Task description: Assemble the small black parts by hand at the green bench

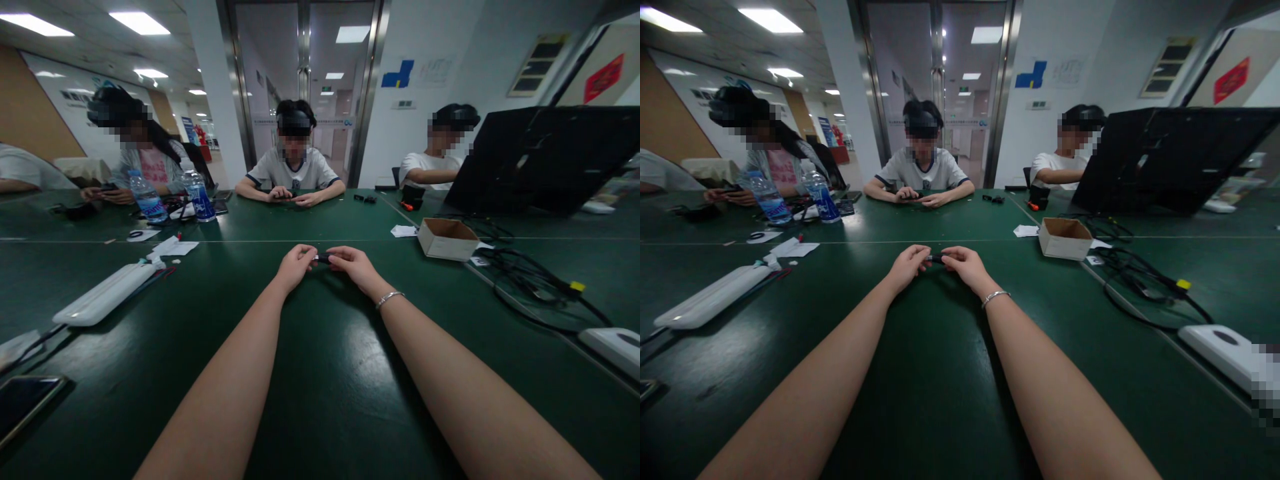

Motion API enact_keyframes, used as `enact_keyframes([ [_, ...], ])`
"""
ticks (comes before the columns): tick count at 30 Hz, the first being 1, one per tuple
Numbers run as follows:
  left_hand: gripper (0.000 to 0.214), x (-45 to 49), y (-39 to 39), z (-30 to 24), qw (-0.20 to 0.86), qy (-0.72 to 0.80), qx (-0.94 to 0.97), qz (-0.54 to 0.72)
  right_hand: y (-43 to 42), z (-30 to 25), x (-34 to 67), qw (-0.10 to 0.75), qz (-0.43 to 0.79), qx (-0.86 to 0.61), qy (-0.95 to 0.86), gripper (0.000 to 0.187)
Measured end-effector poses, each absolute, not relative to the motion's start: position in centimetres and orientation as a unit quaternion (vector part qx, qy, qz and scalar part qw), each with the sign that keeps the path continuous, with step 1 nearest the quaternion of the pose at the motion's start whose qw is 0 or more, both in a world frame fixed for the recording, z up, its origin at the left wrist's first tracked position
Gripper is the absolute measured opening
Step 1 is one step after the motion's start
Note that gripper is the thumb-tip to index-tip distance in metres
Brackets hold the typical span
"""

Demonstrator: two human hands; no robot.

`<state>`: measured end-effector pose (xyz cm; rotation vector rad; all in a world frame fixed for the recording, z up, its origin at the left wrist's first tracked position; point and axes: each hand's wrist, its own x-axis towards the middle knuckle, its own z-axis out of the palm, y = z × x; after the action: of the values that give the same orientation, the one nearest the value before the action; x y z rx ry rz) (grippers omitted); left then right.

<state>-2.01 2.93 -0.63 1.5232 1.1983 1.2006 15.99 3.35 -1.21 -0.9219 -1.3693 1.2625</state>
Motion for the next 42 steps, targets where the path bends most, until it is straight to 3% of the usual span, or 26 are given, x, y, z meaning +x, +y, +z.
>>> enact_keyframes([
  [13,0.033,-2.13,2.95,-0.76,0.415,0.452,0.645,0.456,3.38,-1.33,16.01,0.503,0.512,-0.375,-0.587,0.032],
  [42,0.026,-2.31,3.24,-0.36,0.439,0.484,0.619,0.436,3.32,-1.26,16.03,0.490,0.497,-0.370,-0.614,0.035],
])
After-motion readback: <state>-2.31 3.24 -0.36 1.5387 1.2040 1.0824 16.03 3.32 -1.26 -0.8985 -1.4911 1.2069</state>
